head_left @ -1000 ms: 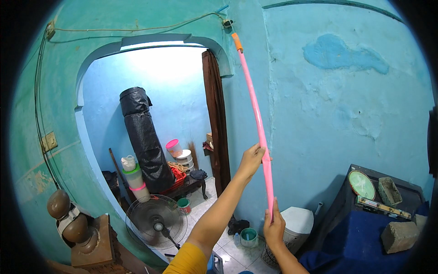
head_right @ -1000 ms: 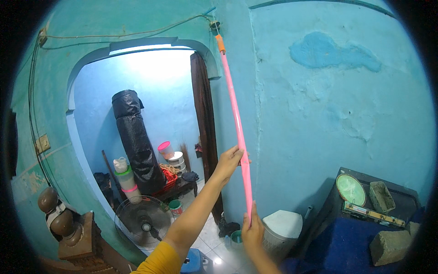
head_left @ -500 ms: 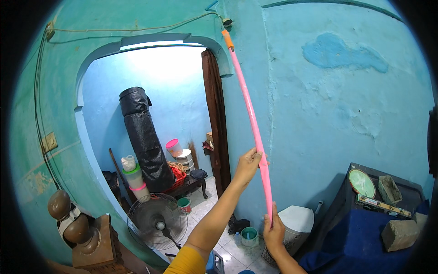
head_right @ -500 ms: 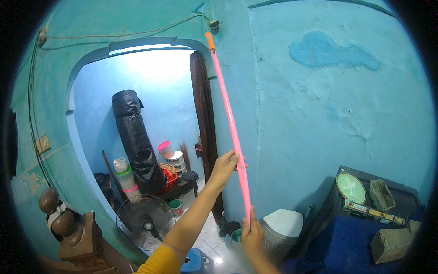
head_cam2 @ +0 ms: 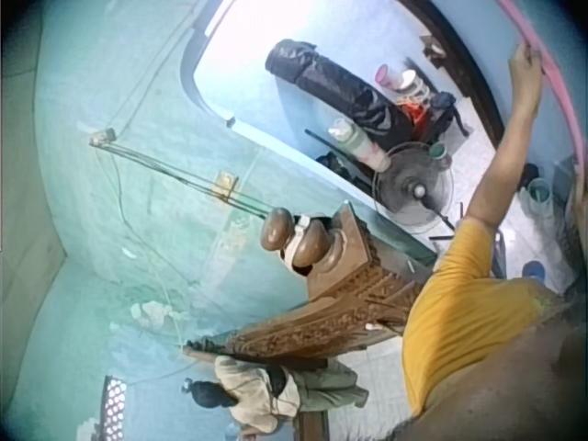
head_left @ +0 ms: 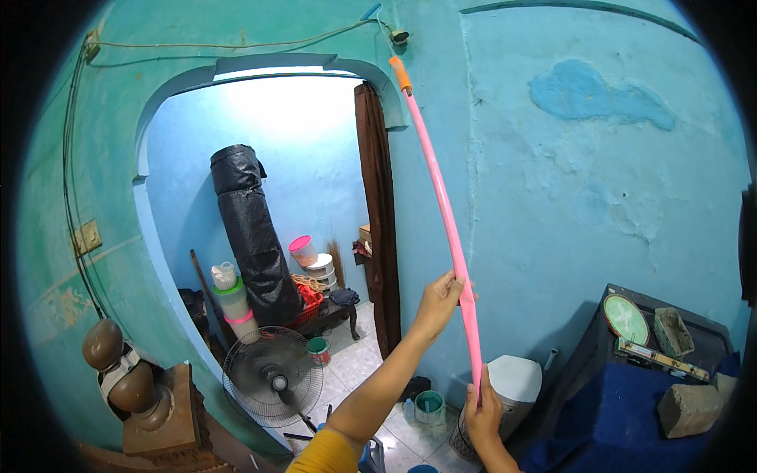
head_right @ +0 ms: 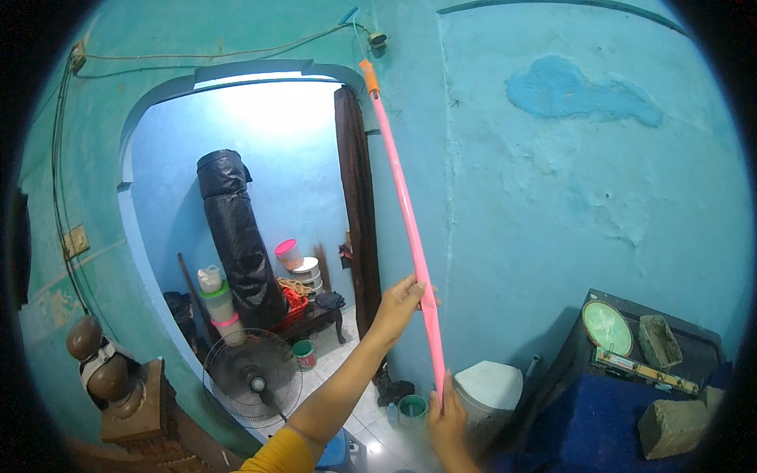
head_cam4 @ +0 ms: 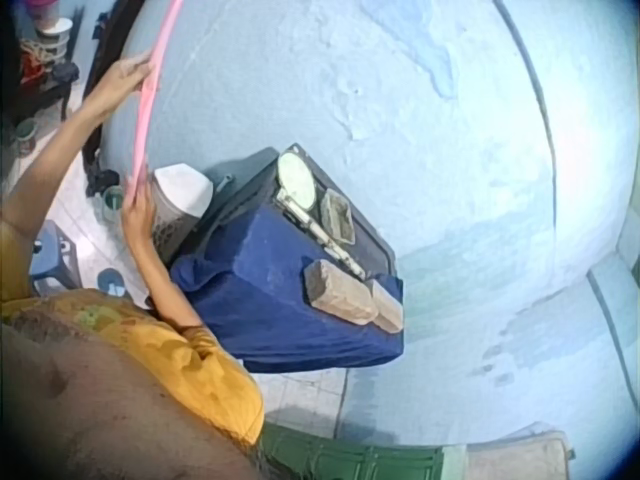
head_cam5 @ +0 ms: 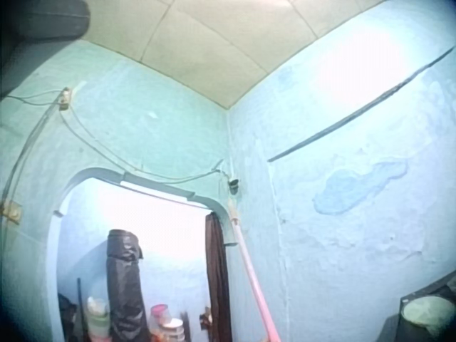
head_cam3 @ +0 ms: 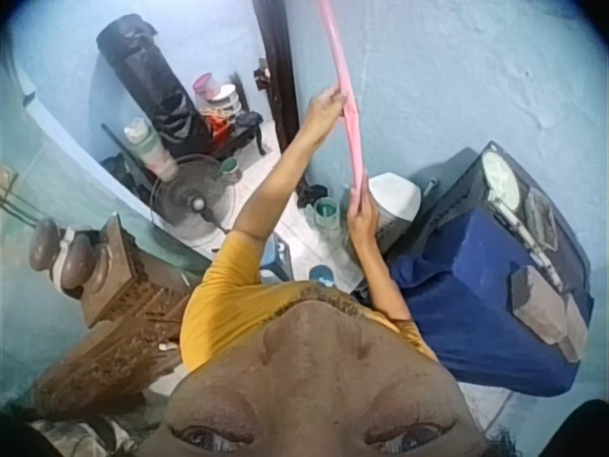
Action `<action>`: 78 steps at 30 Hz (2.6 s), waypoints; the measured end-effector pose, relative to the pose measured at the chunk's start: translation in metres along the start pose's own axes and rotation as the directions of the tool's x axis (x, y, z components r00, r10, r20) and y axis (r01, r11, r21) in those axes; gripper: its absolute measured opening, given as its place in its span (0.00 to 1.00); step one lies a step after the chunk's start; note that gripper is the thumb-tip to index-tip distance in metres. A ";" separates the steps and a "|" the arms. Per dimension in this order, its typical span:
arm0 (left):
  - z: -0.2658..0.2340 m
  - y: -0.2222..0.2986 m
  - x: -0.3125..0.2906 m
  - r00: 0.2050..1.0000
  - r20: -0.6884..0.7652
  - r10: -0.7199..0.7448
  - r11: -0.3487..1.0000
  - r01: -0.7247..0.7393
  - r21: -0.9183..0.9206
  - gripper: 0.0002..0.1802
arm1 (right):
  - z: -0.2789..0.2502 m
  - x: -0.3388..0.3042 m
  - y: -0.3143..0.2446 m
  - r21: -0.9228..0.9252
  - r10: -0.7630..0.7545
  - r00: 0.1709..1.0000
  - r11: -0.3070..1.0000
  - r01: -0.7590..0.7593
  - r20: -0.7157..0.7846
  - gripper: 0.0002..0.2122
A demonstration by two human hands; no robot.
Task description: The person paints the upper sections of a teal wall using a pink extension pole with a roller. They repeatedly dip the roller into a blue paint bucket and apply paint to the wall near the ceiling and doorway arch.
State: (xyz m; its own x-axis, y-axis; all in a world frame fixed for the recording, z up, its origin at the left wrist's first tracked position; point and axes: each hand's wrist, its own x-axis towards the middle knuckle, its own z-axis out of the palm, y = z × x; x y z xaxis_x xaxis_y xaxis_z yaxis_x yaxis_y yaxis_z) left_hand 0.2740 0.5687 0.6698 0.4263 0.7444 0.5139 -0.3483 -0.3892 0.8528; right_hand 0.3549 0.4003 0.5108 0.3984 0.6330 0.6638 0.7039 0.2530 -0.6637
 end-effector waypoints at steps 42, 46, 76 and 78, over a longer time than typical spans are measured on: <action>0.019 0.003 0.068 0.997 0.070 -0.022 0.999 0.024 -0.034 0.18 | -0.009 0.051 -0.012 -0.027 -0.051 0.993 0.998 0.048 -0.105 0.24; 0.025 -0.012 0.061 0.996 0.085 -0.041 0.997 0.047 -0.069 0.18 | -0.013 0.040 -0.004 -0.107 -0.052 0.992 0.993 0.040 -0.112 0.23; 0.025 0.014 0.073 1.000 0.030 0.009 0.994 -0.006 -0.109 0.19 | -0.011 0.058 -0.024 -0.117 -0.092 0.982 0.990 0.073 -0.167 0.25; 0.023 0.018 0.081 1.000 0.011 -0.006 0.993 0.007 -0.114 0.19 | -0.003 0.067 -0.025 -0.116 -0.093 0.978 0.991 0.073 -0.185 0.26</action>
State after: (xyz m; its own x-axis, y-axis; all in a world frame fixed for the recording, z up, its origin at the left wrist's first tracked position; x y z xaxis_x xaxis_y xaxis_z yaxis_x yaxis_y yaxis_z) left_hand 0.3215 0.6096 0.7292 0.4375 0.7406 0.5100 -0.4384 -0.3196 0.8401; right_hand 0.3658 0.4345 0.5725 0.4328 0.4603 0.7751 0.7945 0.2116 -0.5693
